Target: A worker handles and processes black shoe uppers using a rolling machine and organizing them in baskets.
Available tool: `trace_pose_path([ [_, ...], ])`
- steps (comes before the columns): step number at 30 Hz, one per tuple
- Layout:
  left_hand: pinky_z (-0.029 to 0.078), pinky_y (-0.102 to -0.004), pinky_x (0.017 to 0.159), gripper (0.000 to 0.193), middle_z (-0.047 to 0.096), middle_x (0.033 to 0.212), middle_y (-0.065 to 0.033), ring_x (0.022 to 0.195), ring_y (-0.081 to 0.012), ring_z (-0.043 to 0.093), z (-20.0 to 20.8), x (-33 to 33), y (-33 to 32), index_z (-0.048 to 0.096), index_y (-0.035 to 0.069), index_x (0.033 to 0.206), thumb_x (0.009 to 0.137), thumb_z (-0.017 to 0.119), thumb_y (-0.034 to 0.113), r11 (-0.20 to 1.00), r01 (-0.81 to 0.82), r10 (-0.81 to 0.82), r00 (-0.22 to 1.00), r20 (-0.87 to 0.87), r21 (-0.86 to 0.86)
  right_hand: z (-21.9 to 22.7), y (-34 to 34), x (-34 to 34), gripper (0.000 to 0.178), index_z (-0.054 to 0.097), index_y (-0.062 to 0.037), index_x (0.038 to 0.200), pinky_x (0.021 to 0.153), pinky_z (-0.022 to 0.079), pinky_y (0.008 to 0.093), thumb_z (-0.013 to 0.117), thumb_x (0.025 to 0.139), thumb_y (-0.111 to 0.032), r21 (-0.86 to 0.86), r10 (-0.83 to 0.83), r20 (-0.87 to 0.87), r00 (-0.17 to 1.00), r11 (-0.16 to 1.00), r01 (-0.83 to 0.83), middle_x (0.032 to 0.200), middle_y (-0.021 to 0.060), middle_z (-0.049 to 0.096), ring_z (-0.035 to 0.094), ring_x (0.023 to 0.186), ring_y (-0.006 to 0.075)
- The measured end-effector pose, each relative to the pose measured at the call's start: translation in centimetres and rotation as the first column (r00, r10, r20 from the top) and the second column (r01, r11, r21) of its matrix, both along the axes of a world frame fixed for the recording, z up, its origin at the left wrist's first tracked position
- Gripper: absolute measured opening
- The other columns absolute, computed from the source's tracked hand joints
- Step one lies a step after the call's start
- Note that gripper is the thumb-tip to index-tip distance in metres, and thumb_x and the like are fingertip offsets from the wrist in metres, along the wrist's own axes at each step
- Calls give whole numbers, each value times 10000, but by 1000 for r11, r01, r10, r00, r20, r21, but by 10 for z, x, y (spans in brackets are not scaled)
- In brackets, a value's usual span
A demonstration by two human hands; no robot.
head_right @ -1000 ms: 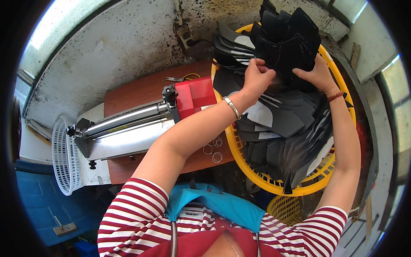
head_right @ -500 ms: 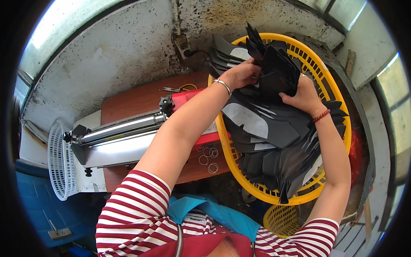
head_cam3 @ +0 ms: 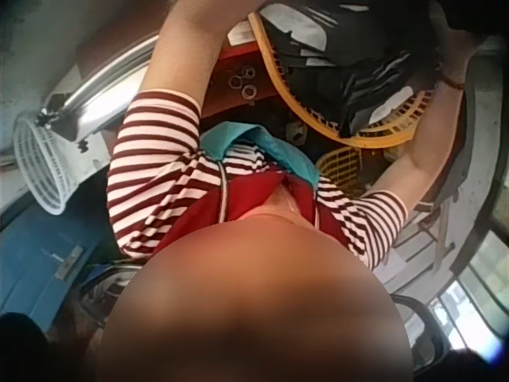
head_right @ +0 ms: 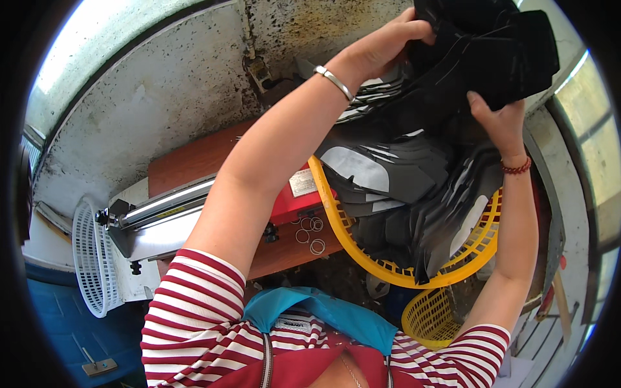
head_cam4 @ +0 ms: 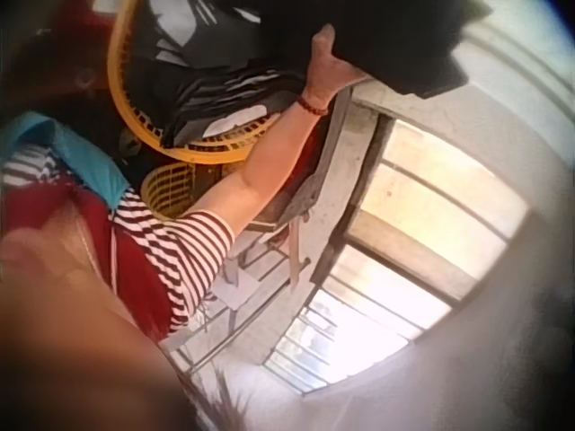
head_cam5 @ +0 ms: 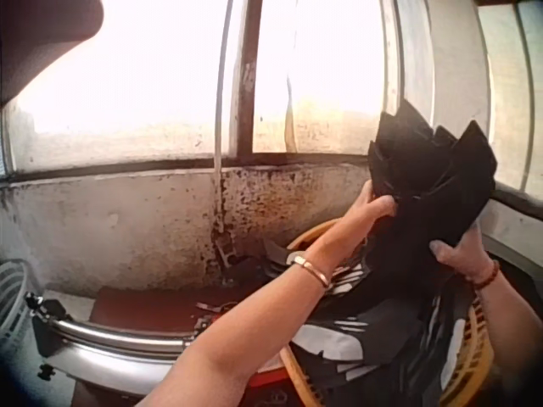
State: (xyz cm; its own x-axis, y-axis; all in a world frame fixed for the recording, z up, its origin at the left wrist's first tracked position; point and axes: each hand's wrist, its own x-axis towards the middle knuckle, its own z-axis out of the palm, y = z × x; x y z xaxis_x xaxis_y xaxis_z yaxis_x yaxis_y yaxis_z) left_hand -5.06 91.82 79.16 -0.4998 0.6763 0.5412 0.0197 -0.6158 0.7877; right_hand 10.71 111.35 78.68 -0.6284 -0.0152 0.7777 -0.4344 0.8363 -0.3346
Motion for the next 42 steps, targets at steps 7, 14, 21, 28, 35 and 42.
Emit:
trace_pose_path([
  [7, 334, -457, 1075, 869, 425, 1380, -244, 1333, -333, 357, 50, 49, -26, 337, 105, 1448, 790, 685, 554, 644, -765, 479, 417, -773, -15, 35, -24, 45, 623, 457, 69, 1262, 933, 490, 328, 677, 759, -225, -483, 93, -72, 993, 868, -116, 1180, 156, 575, 599, 1069, 243],
  [14, 480, -353, 927, 777, 524, 1264, -192, 1125, -288, 547, 40, 95, -66, 371, -2, 1378, 822, 715, 418, 1000, -16, 16, 966, -259, 2, 28, -31, 61, 502, 533, 31, 1220, 898, 525, 327, 646, 842, -280, -870, 554, 47, 831, 432, -239, 1114, 133, 644, 647, 997, 216],
  [21, 484, -336, 929, 763, 513, 1291, -192, 1151, -288, 537, 2, 140, -141, 366, 30, 1392, 828, 714, 408, 986, 135, -139, 990, -38, -96, 11, -123, 112, 453, 540, 9, 1228, 898, 536, 334, 568, 925, -326, -980, 709, 66, 703, 180, -89, 1137, 141, 650, 652, 1003, 216],
  [28, 466, -299, 906, 698, 533, 1197, -118, 1067, -166, 540, -83, 236, -253, 367, -8, 1312, 805, 733, 302, 899, -396, 435, 857, 276, -186, -46, -250, 153, 452, 512, 24, 1243, 874, 537, 315, 573, 903, -268, -960, 762, 220, 608, 281, -5, 1143, 129, 631, 647, 993, 197],
  [35, 515, -291, 862, 671, 502, 1245, -141, 1076, -188, 588, -205, 345, -406, 392, 32, 1341, 854, 643, 420, 754, -469, 655, 493, 572, -460, -171, -390, 175, 424, 520, 4, 1191, 829, 518, 272, 627, 862, -242, -927, 881, 372, 292, 336, 166, 1073, 70, 615, 623, 925, 133],
  [42, 496, -339, 911, 947, 391, 1303, -184, 1152, -248, 509, -251, 455, -523, 79, 101, 1447, 789, 706, 364, 699, -617, 656, 349, 669, -363, -238, -520, 187, 398, 544, -10, 1117, 676, 542, 247, 656, 856, -290, -861, 884, 458, -96, 467, 201, 919, 52, 636, 636, 749, 109],
])
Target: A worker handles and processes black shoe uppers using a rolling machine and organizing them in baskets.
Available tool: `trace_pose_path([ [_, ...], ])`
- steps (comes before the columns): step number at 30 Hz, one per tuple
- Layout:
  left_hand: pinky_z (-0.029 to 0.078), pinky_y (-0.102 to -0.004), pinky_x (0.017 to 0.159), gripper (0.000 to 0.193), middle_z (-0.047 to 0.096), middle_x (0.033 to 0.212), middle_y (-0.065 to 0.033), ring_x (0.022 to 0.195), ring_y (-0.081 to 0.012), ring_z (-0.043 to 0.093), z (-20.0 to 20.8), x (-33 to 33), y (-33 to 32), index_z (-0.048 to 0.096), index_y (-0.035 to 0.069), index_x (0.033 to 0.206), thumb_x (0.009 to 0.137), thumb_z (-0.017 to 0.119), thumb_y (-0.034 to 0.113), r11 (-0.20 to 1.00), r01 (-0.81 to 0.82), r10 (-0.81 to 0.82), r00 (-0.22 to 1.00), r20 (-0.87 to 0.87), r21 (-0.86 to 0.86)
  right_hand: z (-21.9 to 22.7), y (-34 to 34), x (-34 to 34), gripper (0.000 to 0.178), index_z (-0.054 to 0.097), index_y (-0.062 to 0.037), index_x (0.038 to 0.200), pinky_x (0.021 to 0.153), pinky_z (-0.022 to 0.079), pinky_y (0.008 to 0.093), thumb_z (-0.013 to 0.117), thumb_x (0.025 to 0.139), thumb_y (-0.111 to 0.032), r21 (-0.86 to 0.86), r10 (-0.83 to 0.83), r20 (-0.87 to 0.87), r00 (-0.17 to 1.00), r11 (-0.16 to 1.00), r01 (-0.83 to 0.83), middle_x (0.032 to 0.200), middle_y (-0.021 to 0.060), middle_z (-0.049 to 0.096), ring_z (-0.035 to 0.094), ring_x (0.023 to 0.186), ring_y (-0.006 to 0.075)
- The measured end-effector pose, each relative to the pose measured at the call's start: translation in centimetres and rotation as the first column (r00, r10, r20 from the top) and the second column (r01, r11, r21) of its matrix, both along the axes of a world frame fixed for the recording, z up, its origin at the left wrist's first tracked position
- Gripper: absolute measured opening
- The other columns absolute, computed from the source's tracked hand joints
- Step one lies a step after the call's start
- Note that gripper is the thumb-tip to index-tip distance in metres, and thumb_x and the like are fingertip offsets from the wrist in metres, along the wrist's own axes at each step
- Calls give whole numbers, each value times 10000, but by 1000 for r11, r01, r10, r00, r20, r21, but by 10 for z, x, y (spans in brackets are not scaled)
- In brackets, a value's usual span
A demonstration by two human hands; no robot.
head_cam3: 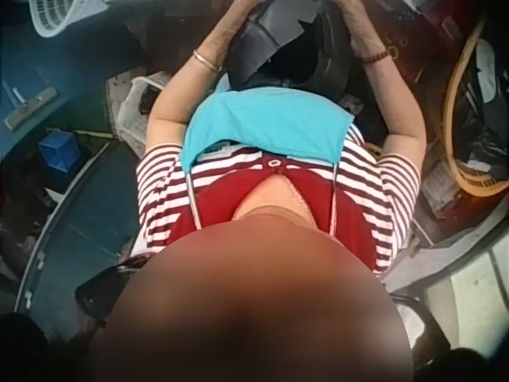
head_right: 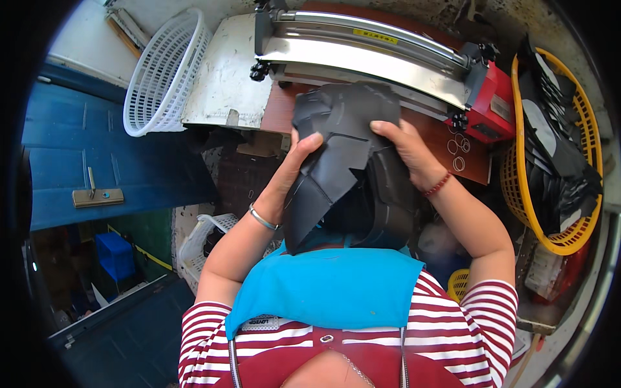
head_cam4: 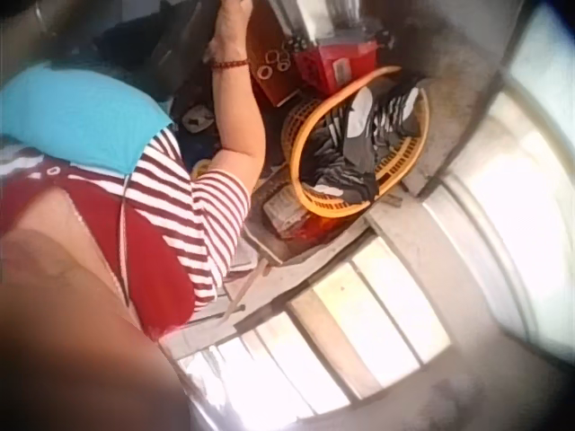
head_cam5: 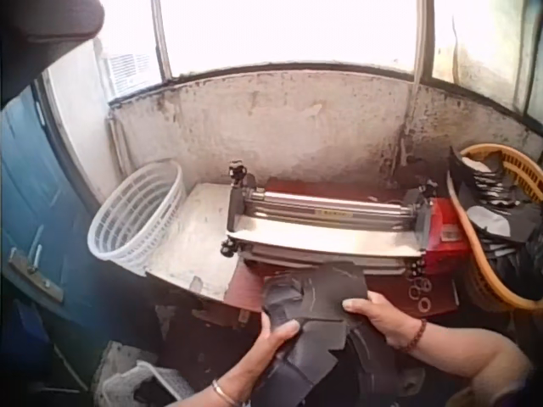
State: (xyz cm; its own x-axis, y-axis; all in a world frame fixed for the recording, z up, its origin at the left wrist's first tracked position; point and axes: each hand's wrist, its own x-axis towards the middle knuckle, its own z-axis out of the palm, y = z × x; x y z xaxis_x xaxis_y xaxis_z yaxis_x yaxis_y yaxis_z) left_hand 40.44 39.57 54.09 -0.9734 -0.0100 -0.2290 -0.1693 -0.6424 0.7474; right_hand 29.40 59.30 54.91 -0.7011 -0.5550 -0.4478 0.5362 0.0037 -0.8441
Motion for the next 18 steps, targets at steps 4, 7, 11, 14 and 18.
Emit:
trace_pose_path([
  [4, 490, -341, 917, 956, 390, 1310, -179, 1158, -250, 500, -57, 51, -32, 75, 112, 1455, 795, 728, 338, 977, -203, 208, 975, 83, -64, -35, -61, 18, 343, 583, -6, 1080, 672, 568, 270, 642, 876, -275, -33, 182, 233, 955, 983, -179, 949, 94, 673, 671, 766, 143],
  [7, 506, -305, 878, 790, 450, 1278, -110, 1098, -192, 543, -81, 75, -30, 213, 129, 1433, 842, 687, 354, 940, -336, 339, 917, 211, -51, -73, -93, 16, 315, 597, 5, 1084, 735, 563, 279, 621, 896, -247, -81, 253, 293, 922, 967, -240, 988, 107, 676, 674, 826, 159],
  [11, 521, -262, 797, 598, 576, 1141, -57, 953, -114, 595, -102, 107, -24, 418, 114, 1330, 875, 666, 412, 935, -347, 300, 880, 369, 68, -106, -112, 19, 305, 599, 18, 1107, 815, 542, 288, 595, 919, -223, -74, 297, 286, 911, 955, -288, 1030, 116, 669, 663, 884, 172],
  [14, 516, -292, 842, 686, 550, 1155, -69, 1005, -155, 582, -100, 112, -30, 369, 87, 1332, 840, 700, 432, 920, -281, 162, 907, 390, 273, -125, -129, 10, 325, 592, 29, 1124, 806, 536, 264, 623, 907, -211, -76, 322, 220, 921, 947, -313, 1059, 117, 658, 655, 895, 162],
  [18, 501, -326, 903, 843, 473, 1282, -88, 1099, -195, 549, -98, 87, -39, 312, 45, 1399, 788, 754, 424, 894, -293, 209, 941, 264, 338, -137, -175, -22, 384, 558, 41, 1206, 828, 523, 241, 639, 904, -183, -140, 282, -9, 959, 949, -281, 1087, 118, 651, 646, 943, 154],
])
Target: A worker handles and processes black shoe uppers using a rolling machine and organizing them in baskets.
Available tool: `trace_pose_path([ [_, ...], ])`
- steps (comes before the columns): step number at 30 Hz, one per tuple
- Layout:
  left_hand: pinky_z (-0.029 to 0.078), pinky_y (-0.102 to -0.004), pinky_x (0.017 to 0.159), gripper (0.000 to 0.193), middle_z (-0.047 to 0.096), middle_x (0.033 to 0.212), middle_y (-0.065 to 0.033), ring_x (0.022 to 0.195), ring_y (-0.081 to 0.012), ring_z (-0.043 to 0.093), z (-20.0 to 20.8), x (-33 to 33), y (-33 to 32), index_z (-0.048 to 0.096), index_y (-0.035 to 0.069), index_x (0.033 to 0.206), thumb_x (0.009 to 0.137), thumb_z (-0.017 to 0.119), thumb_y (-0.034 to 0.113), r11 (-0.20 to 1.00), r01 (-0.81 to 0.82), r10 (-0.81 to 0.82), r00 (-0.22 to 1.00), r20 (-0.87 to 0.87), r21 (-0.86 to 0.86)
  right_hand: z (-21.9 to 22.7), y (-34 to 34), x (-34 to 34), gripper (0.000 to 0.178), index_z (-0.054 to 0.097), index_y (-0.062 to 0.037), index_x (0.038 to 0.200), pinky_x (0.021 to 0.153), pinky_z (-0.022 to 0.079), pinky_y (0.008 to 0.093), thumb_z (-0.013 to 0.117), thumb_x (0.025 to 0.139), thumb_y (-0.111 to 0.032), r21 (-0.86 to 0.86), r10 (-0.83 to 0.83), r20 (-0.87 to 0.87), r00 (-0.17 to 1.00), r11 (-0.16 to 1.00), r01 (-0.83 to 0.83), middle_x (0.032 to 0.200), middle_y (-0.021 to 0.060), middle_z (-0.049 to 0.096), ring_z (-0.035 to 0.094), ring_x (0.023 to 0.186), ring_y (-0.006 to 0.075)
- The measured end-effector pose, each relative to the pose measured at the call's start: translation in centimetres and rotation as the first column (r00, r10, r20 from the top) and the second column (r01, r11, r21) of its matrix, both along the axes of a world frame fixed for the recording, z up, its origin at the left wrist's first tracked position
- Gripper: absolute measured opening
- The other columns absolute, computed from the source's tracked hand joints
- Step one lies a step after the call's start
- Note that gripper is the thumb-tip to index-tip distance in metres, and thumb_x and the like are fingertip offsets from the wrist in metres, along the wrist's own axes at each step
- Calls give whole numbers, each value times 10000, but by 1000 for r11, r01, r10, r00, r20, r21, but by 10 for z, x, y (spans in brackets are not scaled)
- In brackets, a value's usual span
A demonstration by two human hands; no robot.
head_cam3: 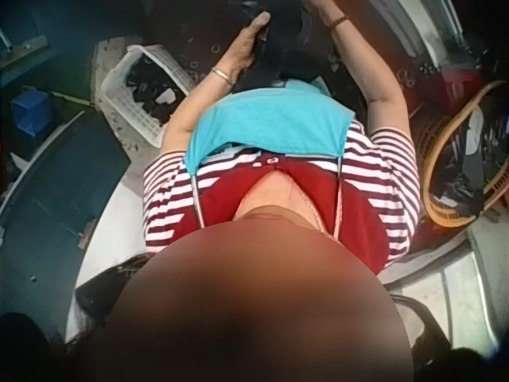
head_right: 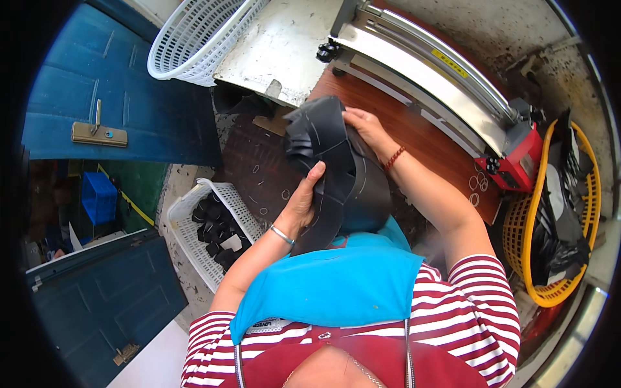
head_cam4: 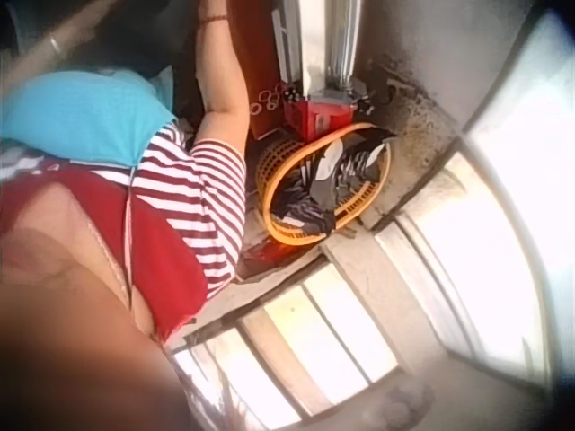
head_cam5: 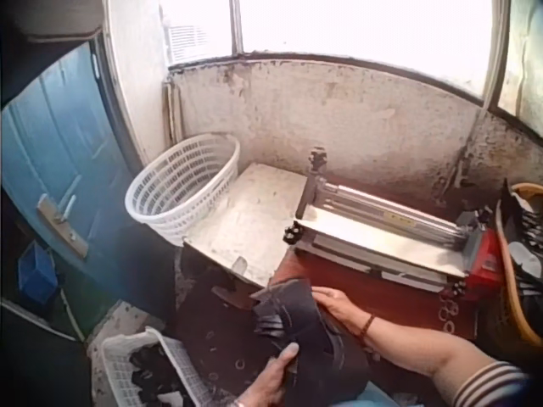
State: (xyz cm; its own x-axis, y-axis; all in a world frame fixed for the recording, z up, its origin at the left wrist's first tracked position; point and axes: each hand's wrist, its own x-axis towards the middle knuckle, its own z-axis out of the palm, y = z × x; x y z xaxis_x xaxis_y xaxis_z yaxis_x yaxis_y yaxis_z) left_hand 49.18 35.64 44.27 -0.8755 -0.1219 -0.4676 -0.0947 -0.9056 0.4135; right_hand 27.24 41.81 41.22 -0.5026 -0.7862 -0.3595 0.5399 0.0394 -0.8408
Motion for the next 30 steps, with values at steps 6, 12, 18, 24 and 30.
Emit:
trace_pose_path([
  [6, 435, -320, 974, 869, 495, 1262, -85, 1148, -203, 505, -43, -53, -57, 332, 24, 1401, 762, 771, 417, 903, -266, 220, 961, -168, -337, 28, -70, -35, 387, 572, 21, 1198, 783, 542, 230, 650, 904, -219, -63, 39, 60, 997, 997, -35, 1046, 74, 672, 656, 876, 116],
  [12, 402, -321, 996, 897, 463, 1311, -85, 1163, -208, 488, -88, -85, -93, 319, 27, 1411, 747, 781, 414, 899, -300, 257, 951, -170, -318, -25, -110, -59, 392, 619, -37, 1134, 702, 513, 217, 706, 852, -295, 102, -20, 105, 994, 995, 10, 948, 29, 676, 635, 793, 84],
  [18, 403, -323, 994, 905, 461, 1309, -98, 1172, -209, 482, -124, -107, -97, 272, 51, 1422, 750, 801, 348, 761, -428, 438, 893, -100, -487, -90, -115, -77, 339, 626, -19, 1122, 763, 516, 239, 634, 906, -279, 93, -8, 46, 999, 996, 4, 982, 40, 683, 640, 839, 98],
  [24, 441, -329, 964, 901, 460, 1303, -110, 1159, -213, 499, -109, -112, -105, 242, 70, 1429, 766, 795, 328, 813, -391, 442, 897, 21, -432, -72, -114, -82, 326, 621, -2, 1130, 769, 527, 251, 584, 940, -264, 249, -25, 39, 999, 968, 14, 1007, 61, 685, 653, 841, 117],
  [30, 374, -344, 1031, 1115, 419, 1370, -167, 1241, -252, 444, -110, -112, -110, 138, 36, 1473, 689, 848, 387, 907, -283, 329, 938, 108, -311, -68, -107, -79, 363, 614, 8, 1147, 776, 529, 253, 557, 953, -293, 324, -114, 2, 994, 940, 107, 1014, 73, 684, 657, 853, 130],
])
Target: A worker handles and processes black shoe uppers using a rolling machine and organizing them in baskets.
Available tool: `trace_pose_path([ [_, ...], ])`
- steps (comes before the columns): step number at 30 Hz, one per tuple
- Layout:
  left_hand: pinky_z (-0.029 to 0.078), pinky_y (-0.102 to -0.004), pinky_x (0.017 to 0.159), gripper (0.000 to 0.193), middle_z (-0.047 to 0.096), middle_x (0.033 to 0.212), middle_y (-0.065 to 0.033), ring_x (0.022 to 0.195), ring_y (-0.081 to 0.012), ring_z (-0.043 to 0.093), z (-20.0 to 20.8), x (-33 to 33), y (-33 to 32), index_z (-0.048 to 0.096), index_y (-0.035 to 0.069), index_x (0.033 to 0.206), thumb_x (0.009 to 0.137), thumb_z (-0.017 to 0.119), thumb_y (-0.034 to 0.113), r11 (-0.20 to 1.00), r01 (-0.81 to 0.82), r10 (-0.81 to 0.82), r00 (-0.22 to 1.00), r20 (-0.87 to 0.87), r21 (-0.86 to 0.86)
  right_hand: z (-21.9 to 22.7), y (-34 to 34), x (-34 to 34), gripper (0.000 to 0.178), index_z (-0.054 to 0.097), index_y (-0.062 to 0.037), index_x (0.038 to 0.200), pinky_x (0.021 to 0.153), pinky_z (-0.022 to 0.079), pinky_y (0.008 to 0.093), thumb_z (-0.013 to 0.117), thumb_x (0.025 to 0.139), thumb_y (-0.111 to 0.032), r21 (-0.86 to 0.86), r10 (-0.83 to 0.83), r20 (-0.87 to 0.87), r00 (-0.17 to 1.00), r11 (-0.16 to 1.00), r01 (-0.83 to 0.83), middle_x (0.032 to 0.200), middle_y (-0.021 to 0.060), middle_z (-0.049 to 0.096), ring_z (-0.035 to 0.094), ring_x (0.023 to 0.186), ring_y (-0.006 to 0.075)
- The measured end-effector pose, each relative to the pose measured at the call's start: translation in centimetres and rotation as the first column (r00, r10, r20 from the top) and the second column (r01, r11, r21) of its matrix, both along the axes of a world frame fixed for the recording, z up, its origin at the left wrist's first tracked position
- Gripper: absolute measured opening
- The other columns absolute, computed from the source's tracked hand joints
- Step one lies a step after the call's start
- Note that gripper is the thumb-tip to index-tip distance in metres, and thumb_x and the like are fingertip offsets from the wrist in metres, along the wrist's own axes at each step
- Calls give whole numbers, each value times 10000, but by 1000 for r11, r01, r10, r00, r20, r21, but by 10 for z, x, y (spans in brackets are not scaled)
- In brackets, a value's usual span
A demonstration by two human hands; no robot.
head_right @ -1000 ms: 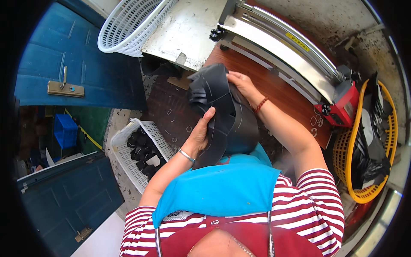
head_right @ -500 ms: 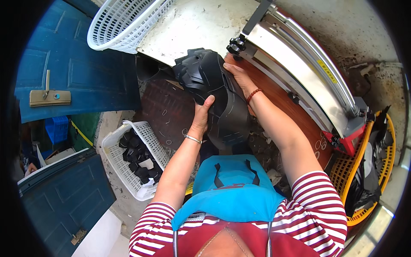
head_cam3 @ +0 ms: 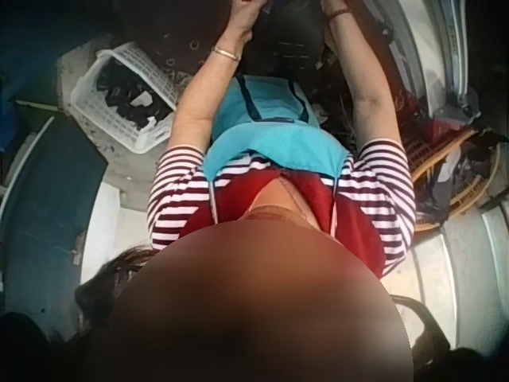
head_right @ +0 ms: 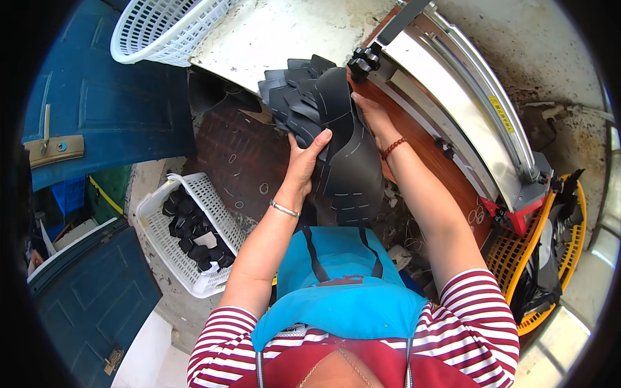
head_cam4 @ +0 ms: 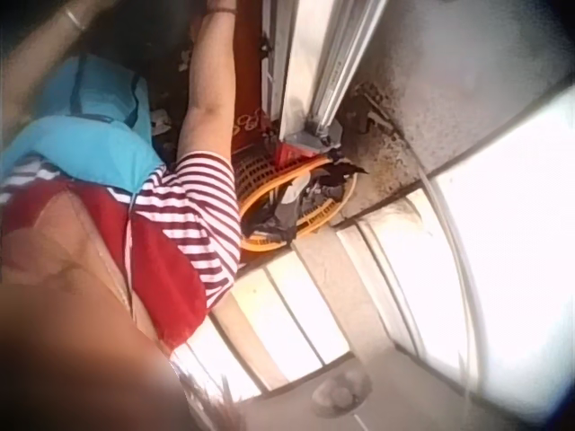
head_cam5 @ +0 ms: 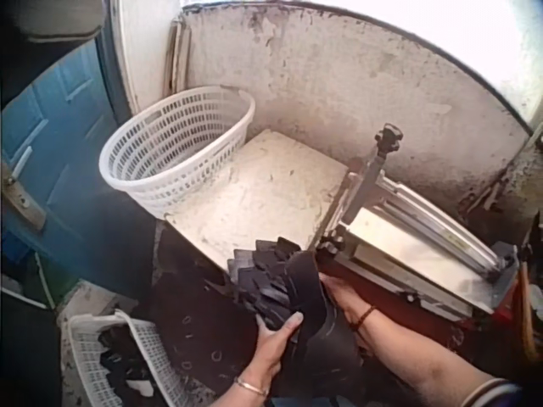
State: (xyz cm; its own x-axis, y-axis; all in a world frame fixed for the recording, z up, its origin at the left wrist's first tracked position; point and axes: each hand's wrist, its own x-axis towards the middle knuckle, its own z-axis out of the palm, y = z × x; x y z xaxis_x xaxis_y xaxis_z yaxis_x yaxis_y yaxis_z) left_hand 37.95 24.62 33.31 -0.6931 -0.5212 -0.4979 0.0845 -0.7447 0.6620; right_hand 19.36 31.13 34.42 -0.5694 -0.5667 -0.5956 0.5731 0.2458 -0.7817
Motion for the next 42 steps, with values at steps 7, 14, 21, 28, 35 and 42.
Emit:
trace_pose_path([
  [7, 410, -338, 1006, 1134, 359, 1389, -159, 1234, -244, 431, -9, -2, 9, 69, 38, 1479, 702, 852, 296, 963, -111, 119, 993, 19, -246, 36, 6, 23, 495, 540, -12, 1267, 875, 494, 259, 545, 952, -393, -60, 45, 56, 997, 997, -42, 1167, 71, 626, 617, 990, 119],
  [14, 389, -332, 1020, 1086, 362, 1386, -136, 1234, -228, 424, -9, -2, 11, 100, 45, 1476, 709, 850, 213, 973, -141, 140, 990, -21, -183, 13, 13, 11, 495, 535, -18, 1266, 863, 474, 244, 570, 938, -387, -6, 170, -154, 973, 985, -173, 1178, 52, 601, 577, 1011, 98],
  [21, 379, -339, 1014, 1035, 432, 1350, -151, 1189, -231, 474, -26, -1, 17, 186, 34, 1448, 704, 858, 290, 966, -225, 209, 969, -129, -129, -31, 20, -7, 466, 565, -13, 1209, 805, 479, 224, 601, 919, -377, 62, 183, -352, 918, 983, -173, 1074, 36, 631, 591, 920, 78],
  [28, 423, -320, 990, 947, 413, 1325, -91, 1172, -190, 471, -45, 2, 21, 195, 71, 1449, 738, 820, 96, 950, -281, 251, 947, -201, -138, -36, 24, -5, 426, 589, -15, 1174, 758, 487, 212, 591, 934, -366, -8, 122, -236, 964, 992, -127, 1037, 23, 642, 599, 865, 66],
  [35, 392, -321, 997, 917, 456, 1295, -110, 1153, -199, 484, -46, 4, 19, 244, 25, 1395, 728, 847, 203, 983, -177, 183, 950, -254, 44, -29, 20, -2, 457, 583, -10, 1201, 773, 487, 220, 560, 947, -389, 54, 132, -291, 948, 991, -121, 1065, 30, 640, 599, 898, 76],
  [42, 443, -308, 956, 825, 468, 1259, -95, 1119, -184, 508, -47, 7, 18, 282, 37, 1386, 753, 807, 97, 982, -183, 187, 941, -281, 41, 5, 6, 21, 548, 450, -6, 1360, 928, 448, 268, 481, 973, -393, 158, 111, -322, 940, 985, -62, 1263, 81, 562, 555, 1113, 144],
])
